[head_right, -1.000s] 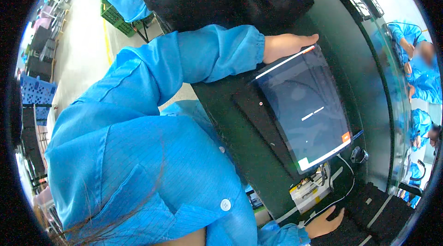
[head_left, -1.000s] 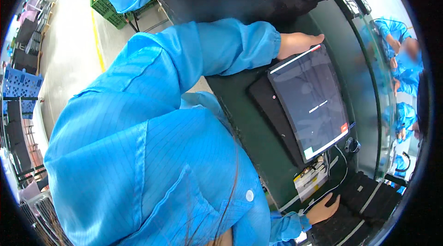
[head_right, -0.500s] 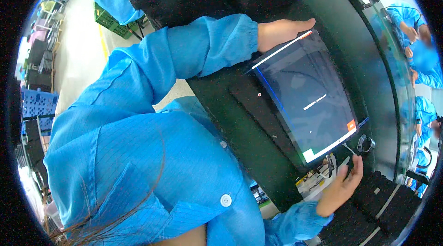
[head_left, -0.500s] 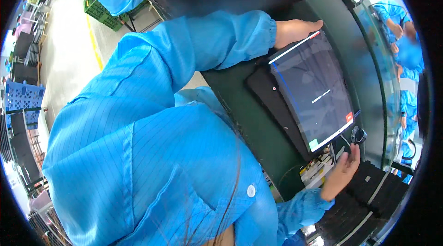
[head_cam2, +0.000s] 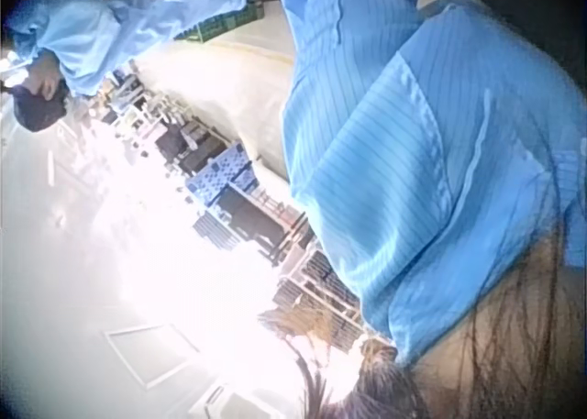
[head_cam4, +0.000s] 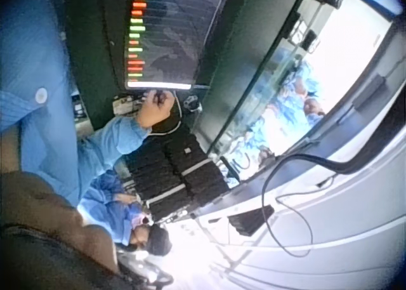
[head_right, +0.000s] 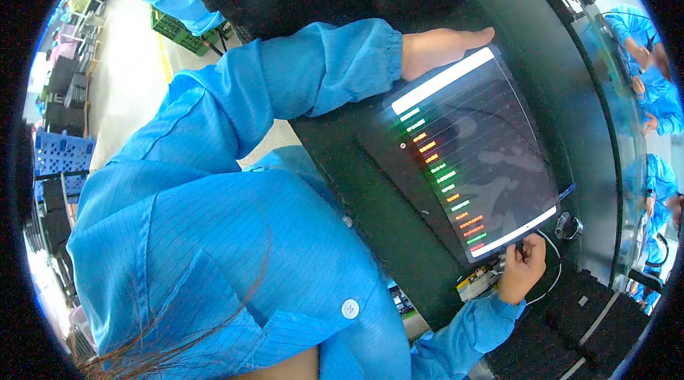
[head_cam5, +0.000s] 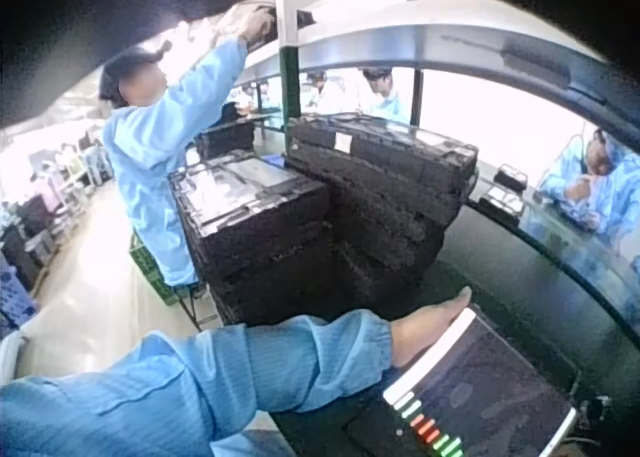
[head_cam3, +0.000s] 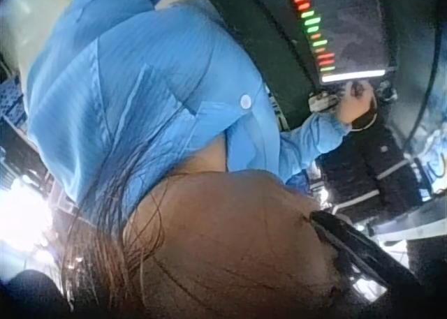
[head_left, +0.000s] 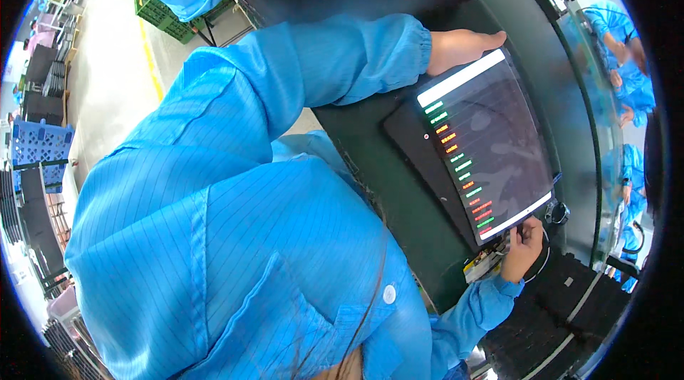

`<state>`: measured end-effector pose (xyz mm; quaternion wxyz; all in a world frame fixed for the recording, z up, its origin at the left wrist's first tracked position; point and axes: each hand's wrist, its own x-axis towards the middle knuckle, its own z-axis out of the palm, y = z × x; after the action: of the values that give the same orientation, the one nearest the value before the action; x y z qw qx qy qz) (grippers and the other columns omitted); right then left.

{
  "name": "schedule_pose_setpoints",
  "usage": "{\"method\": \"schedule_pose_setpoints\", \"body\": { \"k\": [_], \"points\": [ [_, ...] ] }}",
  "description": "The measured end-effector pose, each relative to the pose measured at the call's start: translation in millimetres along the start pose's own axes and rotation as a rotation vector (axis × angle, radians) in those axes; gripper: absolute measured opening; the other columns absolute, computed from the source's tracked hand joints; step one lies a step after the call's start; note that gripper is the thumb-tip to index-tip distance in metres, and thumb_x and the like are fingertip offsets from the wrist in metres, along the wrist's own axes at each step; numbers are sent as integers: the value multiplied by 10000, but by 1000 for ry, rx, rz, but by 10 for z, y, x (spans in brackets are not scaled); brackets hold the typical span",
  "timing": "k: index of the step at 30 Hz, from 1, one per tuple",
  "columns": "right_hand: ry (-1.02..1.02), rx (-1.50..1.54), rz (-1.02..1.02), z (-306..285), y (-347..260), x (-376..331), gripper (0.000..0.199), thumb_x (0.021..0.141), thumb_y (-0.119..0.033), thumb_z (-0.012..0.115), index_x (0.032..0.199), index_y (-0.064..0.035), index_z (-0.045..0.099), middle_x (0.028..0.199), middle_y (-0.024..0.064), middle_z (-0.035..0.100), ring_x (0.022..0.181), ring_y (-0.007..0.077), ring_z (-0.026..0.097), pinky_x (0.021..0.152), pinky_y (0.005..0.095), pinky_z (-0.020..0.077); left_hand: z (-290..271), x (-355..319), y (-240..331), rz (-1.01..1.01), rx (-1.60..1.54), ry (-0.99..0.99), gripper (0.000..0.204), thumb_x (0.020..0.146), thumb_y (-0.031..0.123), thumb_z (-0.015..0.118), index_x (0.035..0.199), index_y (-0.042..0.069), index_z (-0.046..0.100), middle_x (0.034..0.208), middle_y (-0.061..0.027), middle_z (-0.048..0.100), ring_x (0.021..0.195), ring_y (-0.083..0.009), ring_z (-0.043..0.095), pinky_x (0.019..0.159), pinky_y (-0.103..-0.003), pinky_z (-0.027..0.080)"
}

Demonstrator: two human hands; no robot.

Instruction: Checking the functionality and assembly of a tablet device at a repair or manufacturing workbench.

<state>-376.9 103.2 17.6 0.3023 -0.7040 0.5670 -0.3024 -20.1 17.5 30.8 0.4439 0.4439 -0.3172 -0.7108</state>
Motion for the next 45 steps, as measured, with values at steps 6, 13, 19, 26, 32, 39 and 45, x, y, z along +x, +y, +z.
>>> {"method": "schedule_pose_setpoints", "body": {
  "k": [6, 13, 19, 26, 32, 39, 45],
  "points": [
    [157, -186, 81, -160, 201, 13, 174, 797, -94, 587, 914, -4, 494, 838, 35, 512, 749, 109, 483, 695, 224, 394, 50, -88, 31, 21, 58, 95, 479, 852, 515, 436, 897, 72, 609, 816, -48, 631, 644, -115, 582, 579, -276, 488],
    [176, -599, -546, 86, -649, -80, 446, 903, -383, 340, 898, 25, 519, 1230, 211, 448, 1205, 350, 329, 993, 445, 226, 13, -37, 3, 26, 123, 61, 505, 859, 519, 418, 980, 57, 584, 944, -55, 601, 788, -129, 554, 699, -280, 462],
    [-202, -740, -694, 434, -1047, -202, 396, 887, -331, 353, 669, -54, 533, 1158, 109, 545, 1197, 384, 343, 1014, 542, 112, -19, -10, -16, 95, 98, 6, 508, 862, 515, 414, 996, 53, 579, 956, -50, 598, 780, -128, 549, 702, -278, 459],
    [-95, -738, -709, 334, -1031, -181, 284, 881, -200, 415, 666, -46, 520, 1134, 116, 557, 1170, 341, 390, 997, 500, 196, 28, -78, 16, 59, 91, 23, 503, 863, 512, 415, 980, 55, 589, 934, -66, 608, 779, -138, 569, 676, -283, 471],
    [276, -496, -160, -98, -359, 104, 203, 837, -150, 533, 974, -5, 570, 1028, 137, 586, 1055, 262, 493, 893, 330, 366, 28, -47, 13, 16, 65, 29, 478, 863, 515, 408, 916, 84, 608, 871, -72, 631, 707, -150, 594, 647, -298, 492],
    [149, -450, -34, -335, 68, 141, 292, 742, -15, 607, 1032, -25, 569, 968, 113, 590, 923, 197, 559, 808, 298, 418, -37, 72, -32, -35, -94, -121, 465, 908, 456, 338, 894, 68, 594, 835, -93, 638, 689, -171, 604, 660, -336, 503],
    [38, -411, -187, -355, 24, 108, 183, 758, -30, 586, 941, -22, 592, 1034, 123, 573, 1024, 248, 513, 896, 337, 374, 11, 29, 15, -81, -79, -59, 463, 898, 466, 365, 835, 75, 604, 774, -75, 638, 606, -139, 583, 598, -293, 496]
  ]
}}
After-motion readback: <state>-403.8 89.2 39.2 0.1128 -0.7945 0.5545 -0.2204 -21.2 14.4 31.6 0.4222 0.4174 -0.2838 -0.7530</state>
